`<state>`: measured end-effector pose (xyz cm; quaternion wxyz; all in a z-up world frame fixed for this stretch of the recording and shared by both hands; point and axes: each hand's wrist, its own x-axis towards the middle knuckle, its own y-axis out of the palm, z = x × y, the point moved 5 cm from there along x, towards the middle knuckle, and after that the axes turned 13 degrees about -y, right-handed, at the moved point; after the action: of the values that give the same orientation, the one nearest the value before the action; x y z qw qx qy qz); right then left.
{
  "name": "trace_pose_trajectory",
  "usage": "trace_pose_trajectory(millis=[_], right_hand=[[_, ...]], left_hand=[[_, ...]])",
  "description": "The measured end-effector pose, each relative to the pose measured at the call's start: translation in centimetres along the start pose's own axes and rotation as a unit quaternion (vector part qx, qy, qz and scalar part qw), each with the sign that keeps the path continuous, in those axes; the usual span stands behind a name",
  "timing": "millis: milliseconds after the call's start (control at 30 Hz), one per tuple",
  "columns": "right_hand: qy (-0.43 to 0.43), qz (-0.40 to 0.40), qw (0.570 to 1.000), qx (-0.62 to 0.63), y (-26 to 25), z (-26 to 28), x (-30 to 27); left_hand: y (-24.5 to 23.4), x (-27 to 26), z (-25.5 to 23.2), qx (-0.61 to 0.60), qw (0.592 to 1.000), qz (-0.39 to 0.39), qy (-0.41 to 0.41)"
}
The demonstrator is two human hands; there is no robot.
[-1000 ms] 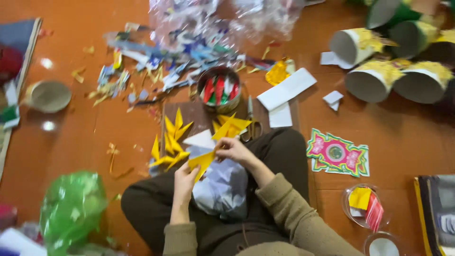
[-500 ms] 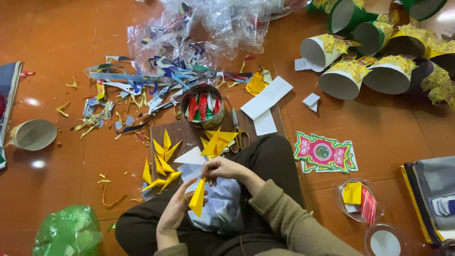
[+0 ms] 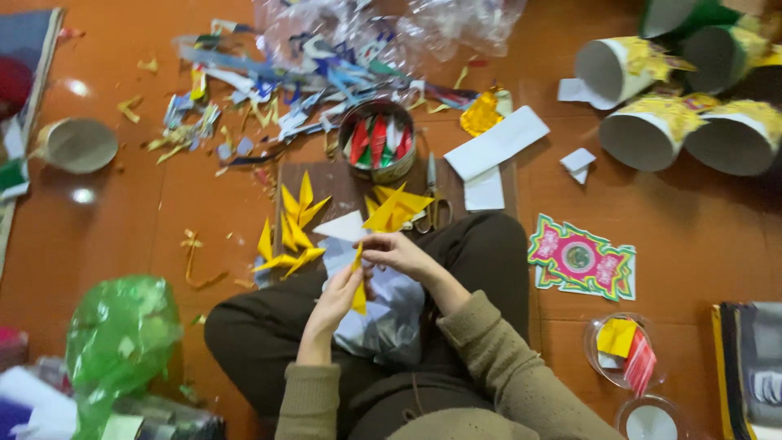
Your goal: Folding and assembling yellow paper points onto a white base to create a star decoration
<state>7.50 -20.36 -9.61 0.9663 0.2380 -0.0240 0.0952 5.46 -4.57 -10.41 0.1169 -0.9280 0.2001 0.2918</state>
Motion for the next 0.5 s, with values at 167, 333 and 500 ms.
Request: trace_pose_trajectory(millis=[167, 333, 500], right_hand=[[0.013, -0.091, 0.996, -0.004, 4.2, 6.5, -1.0], [0.008, -0.14, 0.99, 0.021, 2.9, 3.5, -0.5], [-0.028, -0.189, 0.98, 0.055, 1.5, 1.3, -0.2]], left_hand=[[1.2, -1.2, -3.1, 0.112, 0.99, -0.004, 0.086], [2.3, -2.4, -3.8, 0.108, 0.988, -0.007, 0.115], [2.3, -5.4, -7.9, 0.113, 0.988, 0.001, 0.106]])
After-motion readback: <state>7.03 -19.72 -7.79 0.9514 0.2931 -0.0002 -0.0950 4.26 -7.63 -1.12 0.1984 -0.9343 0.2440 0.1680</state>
